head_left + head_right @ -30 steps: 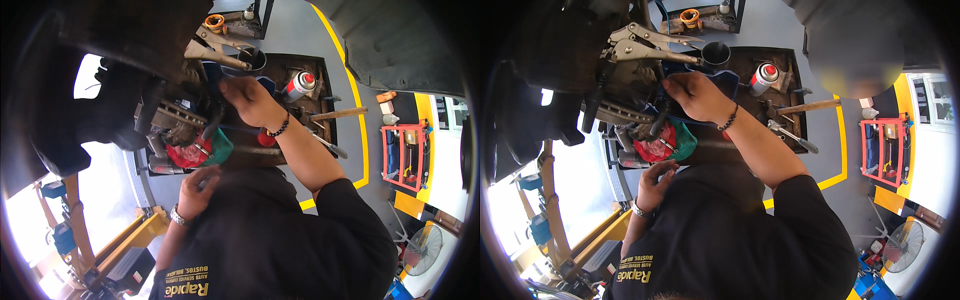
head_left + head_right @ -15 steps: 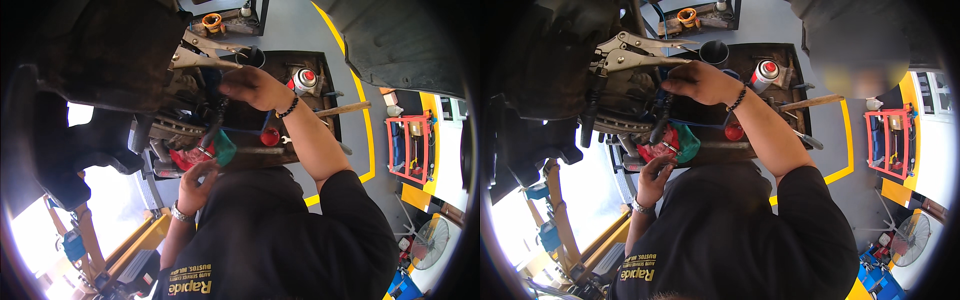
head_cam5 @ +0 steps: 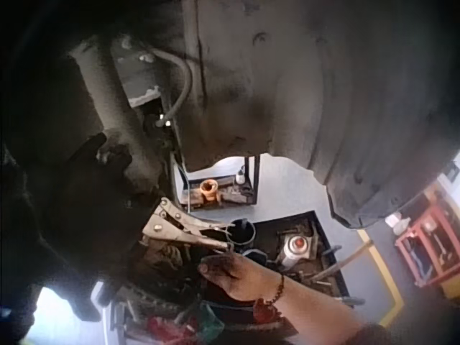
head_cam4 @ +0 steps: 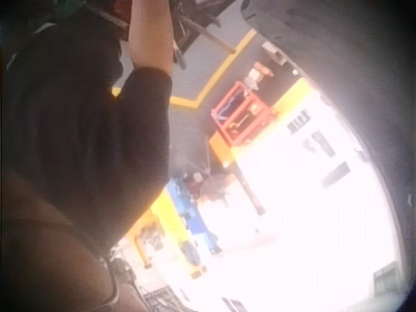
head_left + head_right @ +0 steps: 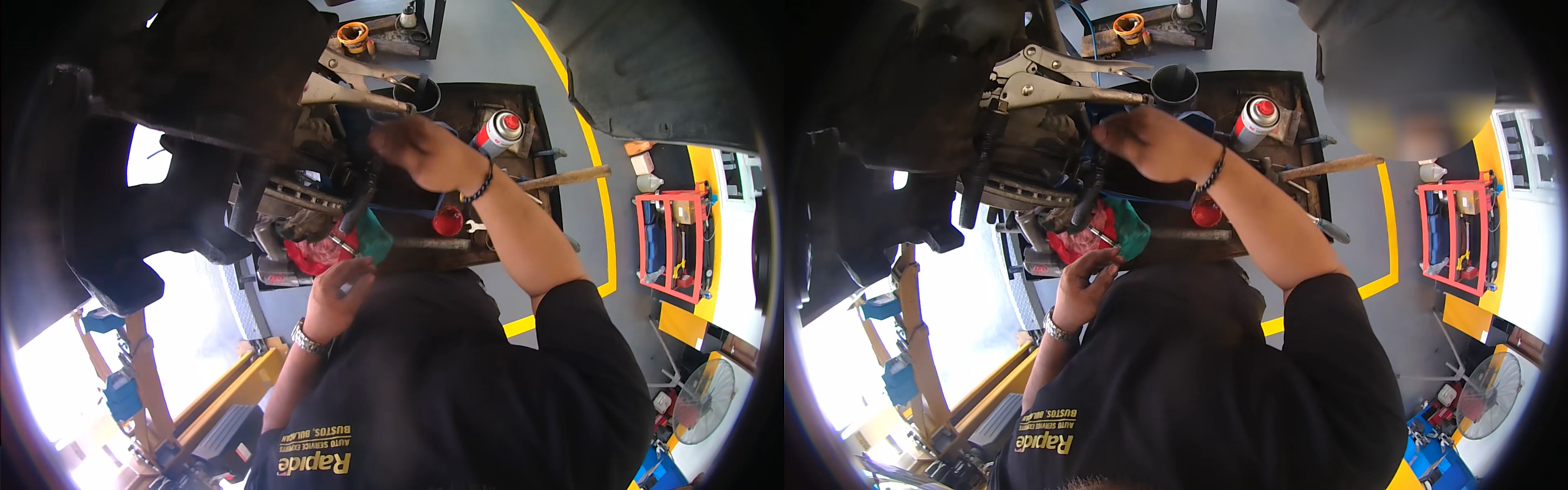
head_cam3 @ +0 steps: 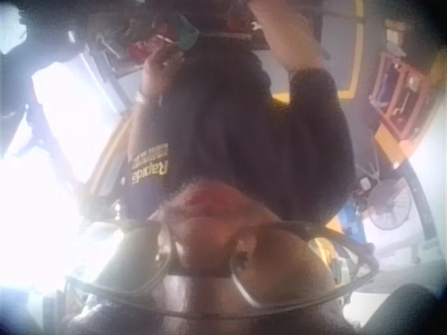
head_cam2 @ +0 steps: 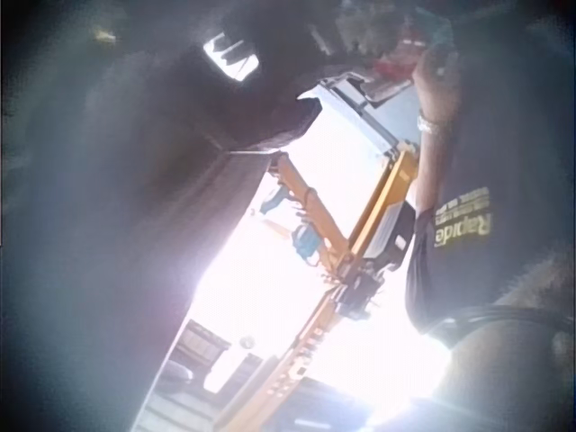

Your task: The person removes a bolt from the brake caliper, cleans the caliper with a spray and cloth, and reassembles the brake components. The person handles the caliper, bolts, and cleaning materials throughout the task.

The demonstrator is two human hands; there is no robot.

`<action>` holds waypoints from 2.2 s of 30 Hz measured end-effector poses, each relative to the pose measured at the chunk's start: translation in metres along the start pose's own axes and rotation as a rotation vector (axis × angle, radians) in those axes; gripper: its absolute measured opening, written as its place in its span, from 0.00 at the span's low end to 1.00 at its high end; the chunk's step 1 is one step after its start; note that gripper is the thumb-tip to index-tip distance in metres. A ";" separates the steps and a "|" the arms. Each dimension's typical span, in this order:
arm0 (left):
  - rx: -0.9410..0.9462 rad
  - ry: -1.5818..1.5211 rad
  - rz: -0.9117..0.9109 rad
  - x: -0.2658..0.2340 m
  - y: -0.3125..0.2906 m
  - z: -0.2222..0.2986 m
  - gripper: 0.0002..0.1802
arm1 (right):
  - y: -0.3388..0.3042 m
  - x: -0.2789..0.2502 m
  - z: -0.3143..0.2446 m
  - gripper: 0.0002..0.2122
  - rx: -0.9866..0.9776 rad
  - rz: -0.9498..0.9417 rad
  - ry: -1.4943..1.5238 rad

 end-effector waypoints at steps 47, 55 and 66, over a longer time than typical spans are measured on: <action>-0.050 -0.102 -0.015 -0.016 0.009 -0.027 0.16 | -0.007 0.016 0.028 0.18 0.259 -0.296 0.106; -0.062 -0.048 -0.044 -0.016 0.003 -0.031 0.15 | -0.005 0.008 0.030 0.16 -0.223 -0.112 -0.364; -0.094 -0.191 0.039 -0.030 -0.006 -0.057 0.14 | -0.050 -0.098 0.144 0.11 0.685 0.465 0.650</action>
Point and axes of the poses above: each hand's wrist, its own y-axis towards the middle knuckle, its own x-axis out of the palm, z = x × y, the point moved 6 cm from there along y, towards the middle knuckle, and after that the axes turned 12 degrees about -y, right-handed, at the moved point
